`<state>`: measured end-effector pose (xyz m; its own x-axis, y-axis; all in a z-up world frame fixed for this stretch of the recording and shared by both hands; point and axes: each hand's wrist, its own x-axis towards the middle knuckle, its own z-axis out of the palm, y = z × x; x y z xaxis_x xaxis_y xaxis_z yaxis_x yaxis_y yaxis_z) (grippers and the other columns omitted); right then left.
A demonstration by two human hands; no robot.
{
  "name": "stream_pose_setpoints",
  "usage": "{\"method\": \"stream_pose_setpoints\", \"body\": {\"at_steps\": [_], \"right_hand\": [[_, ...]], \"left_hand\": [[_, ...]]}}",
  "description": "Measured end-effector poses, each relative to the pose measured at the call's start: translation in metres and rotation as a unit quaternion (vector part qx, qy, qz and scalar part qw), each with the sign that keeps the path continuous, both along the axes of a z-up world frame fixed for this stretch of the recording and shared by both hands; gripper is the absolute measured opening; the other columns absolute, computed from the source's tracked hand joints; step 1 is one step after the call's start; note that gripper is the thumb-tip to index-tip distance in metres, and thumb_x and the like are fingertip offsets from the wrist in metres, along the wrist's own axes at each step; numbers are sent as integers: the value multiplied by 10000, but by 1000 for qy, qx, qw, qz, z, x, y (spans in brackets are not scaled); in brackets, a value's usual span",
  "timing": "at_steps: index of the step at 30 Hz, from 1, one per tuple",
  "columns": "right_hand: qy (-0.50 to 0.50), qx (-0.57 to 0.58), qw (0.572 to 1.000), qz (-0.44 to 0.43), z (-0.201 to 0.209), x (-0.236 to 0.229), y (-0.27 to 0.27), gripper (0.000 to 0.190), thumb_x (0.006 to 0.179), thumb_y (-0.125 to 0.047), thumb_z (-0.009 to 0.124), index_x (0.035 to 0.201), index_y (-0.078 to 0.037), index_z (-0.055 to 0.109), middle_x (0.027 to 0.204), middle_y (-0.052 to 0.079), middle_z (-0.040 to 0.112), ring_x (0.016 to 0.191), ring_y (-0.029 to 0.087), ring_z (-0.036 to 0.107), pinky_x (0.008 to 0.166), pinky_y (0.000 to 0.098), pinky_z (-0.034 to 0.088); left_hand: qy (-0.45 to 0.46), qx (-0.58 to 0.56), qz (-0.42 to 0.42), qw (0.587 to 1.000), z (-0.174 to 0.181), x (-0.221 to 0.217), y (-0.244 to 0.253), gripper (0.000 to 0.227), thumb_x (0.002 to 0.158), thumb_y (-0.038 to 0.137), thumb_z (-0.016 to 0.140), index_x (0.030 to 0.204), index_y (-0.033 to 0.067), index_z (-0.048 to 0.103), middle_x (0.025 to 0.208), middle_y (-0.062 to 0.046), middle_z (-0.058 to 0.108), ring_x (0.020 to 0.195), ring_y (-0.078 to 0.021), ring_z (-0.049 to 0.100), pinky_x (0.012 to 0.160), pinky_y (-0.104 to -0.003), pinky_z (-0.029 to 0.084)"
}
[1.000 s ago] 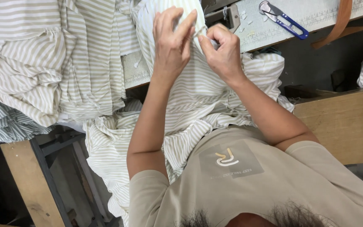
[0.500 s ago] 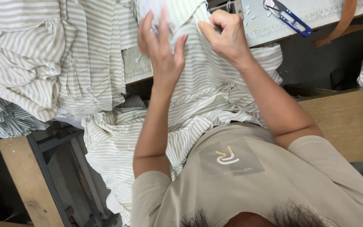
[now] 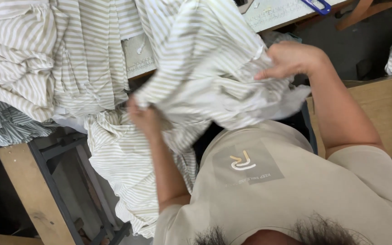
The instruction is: A worker is inspecting striped fabric garments, checking seams, and pulling loose threads at a sewing station.
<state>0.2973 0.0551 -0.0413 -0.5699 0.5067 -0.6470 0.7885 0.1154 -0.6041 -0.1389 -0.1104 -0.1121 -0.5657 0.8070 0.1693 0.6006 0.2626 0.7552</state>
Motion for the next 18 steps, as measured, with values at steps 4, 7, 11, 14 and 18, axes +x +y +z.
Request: {"method": "stream_pose_setpoints", "body": {"at_steps": [4,7,11,14,18], "right_hand": [[-65,97,978,172,106,-20,-52,735,845,-814,586,665,-122,418,509,12,450,485,181,422,543,345,373],[-30,58,985,160,137,-35,-69,714,760,-842,556,881,-143,472,600,66,618,612,273,622,671,383,487],[-36,-54,996,58,98,-77,-68,715,877,-667,605,1266,-73,520,1009,152,718,879,305,706,752,397,563],[87,50,992,-79,-7,-87,-82,780,840,-580,748,1318,-7,520,1252,263,642,1159,470,606,906,486,483],[135,65,979,-138,-15,-75,-89,674,856,-553,759,1240,-25,590,1149,221,598,1124,385,559,901,432,448]], "left_hand": [[276,218,34,935,187,-13,71,346,785,-126,608,1112,-15,632,1026,-171,721,956,-312,700,880,-408,557],[363,344,67,863,220,-58,145,259,739,5,741,975,83,667,875,-68,761,784,-205,744,706,-319,639],[431,220,21,875,140,-77,228,393,732,117,868,1083,112,693,975,-82,727,890,-248,689,814,-357,578],[490,-29,-130,861,78,-43,228,520,745,-61,691,1249,61,651,1141,-221,603,1040,-450,553,972,-532,415],[361,177,-84,912,72,24,185,531,844,-137,414,1315,66,548,1124,-181,542,1047,-403,577,976,-454,472]]}}
